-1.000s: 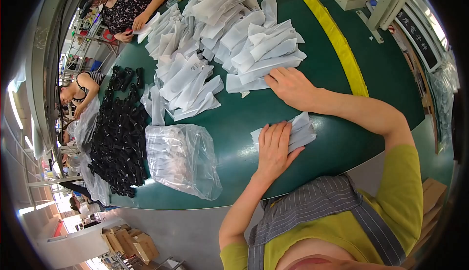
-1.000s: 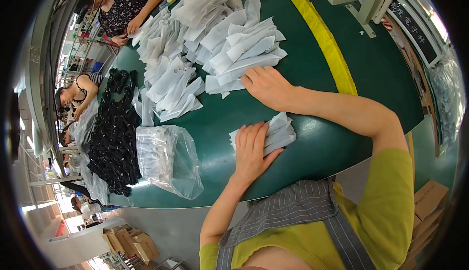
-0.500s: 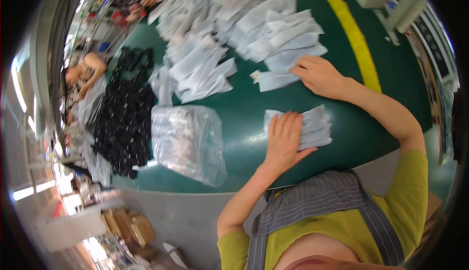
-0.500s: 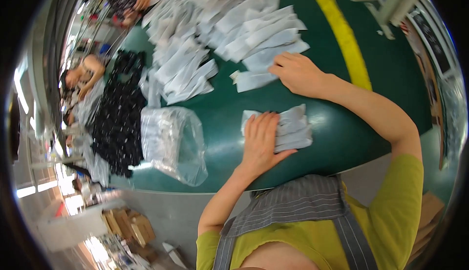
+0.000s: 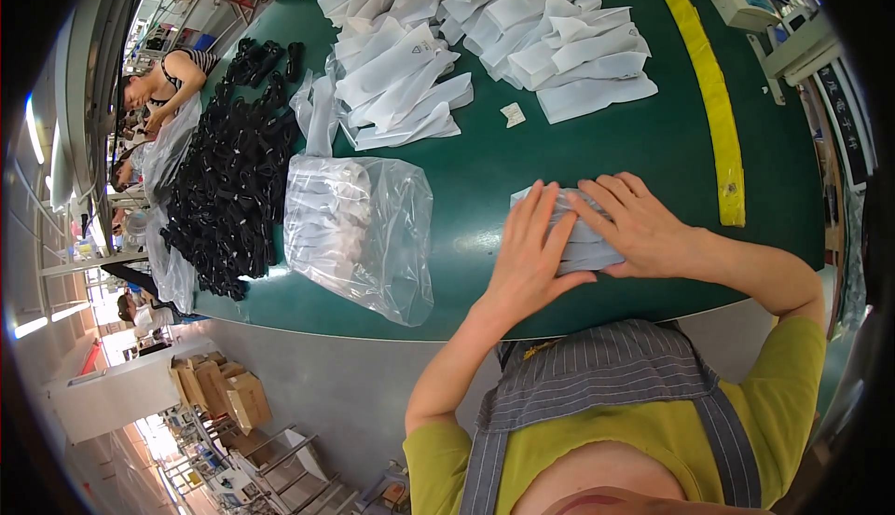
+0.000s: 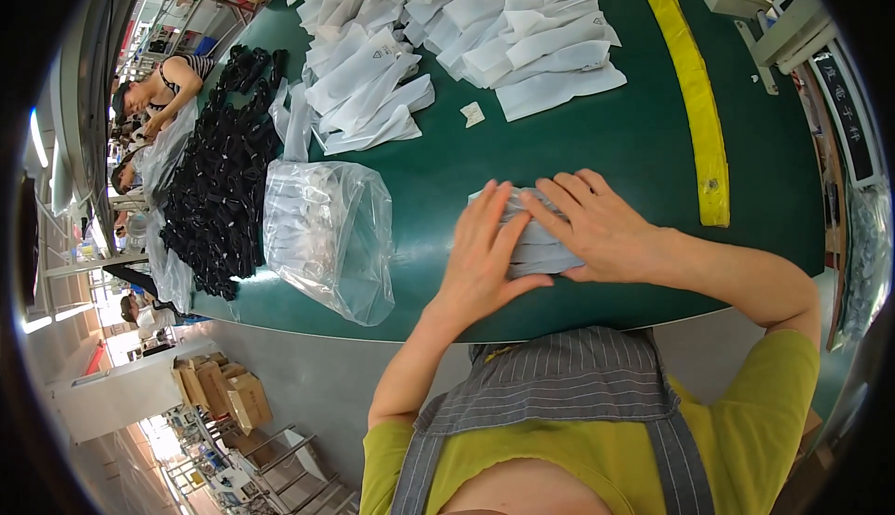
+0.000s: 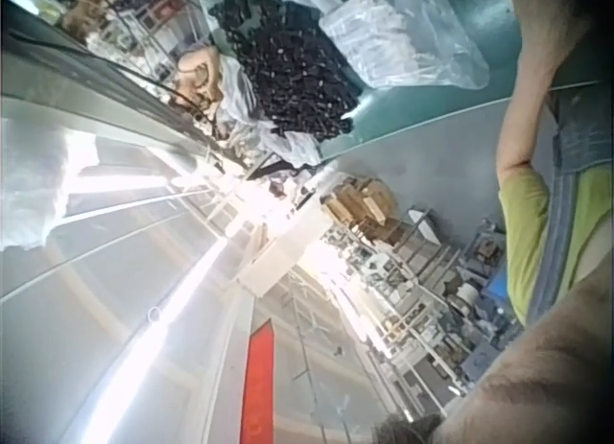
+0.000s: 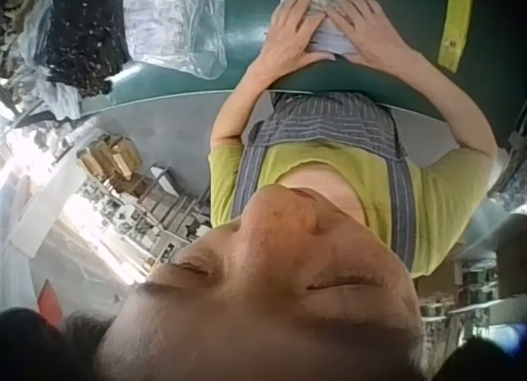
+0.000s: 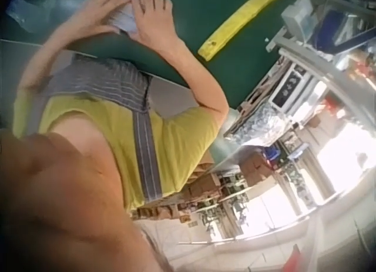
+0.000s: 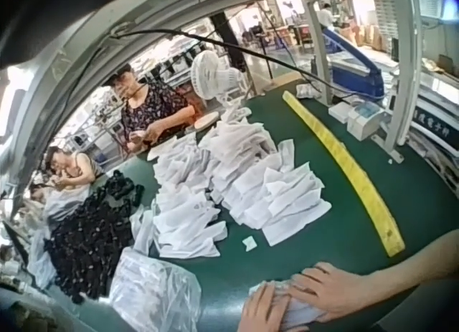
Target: Packing small white and black plastic components into clear plastic bags at a factory workbench.
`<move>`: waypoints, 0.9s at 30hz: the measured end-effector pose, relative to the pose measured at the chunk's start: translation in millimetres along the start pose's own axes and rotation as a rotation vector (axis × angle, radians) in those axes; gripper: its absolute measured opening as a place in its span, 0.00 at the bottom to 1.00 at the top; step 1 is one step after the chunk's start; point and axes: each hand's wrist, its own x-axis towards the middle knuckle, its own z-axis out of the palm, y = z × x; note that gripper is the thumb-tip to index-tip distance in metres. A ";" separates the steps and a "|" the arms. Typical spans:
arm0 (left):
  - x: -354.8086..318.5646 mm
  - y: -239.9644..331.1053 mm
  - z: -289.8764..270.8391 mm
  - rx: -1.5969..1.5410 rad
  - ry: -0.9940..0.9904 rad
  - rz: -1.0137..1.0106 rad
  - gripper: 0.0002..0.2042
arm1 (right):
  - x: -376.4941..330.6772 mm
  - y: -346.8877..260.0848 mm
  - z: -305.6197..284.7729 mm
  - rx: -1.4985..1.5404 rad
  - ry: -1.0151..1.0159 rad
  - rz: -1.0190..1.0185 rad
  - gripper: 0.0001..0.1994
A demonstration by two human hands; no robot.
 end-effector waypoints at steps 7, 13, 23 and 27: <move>-37.6 27.0 -121.8 0.842 0.092 -0.333 0.27 | 17.5 -4.2 9.6 0.199 0.036 0.149 0.47; -61.6 8.3 -134.1 0.701 0.185 -0.381 0.09 | 119.4 -75.4 5.0 0.332 0.132 -0.036 0.45; -70.6 6.9 -144.7 0.456 0.203 -0.098 0.10 | 224.0 -99.5 62.9 0.204 0.121 0.224 0.40; -70.1 1.1 -146.8 0.416 0.098 -0.031 0.13 | 242.5 -100.6 76.8 0.067 0.259 0.231 0.37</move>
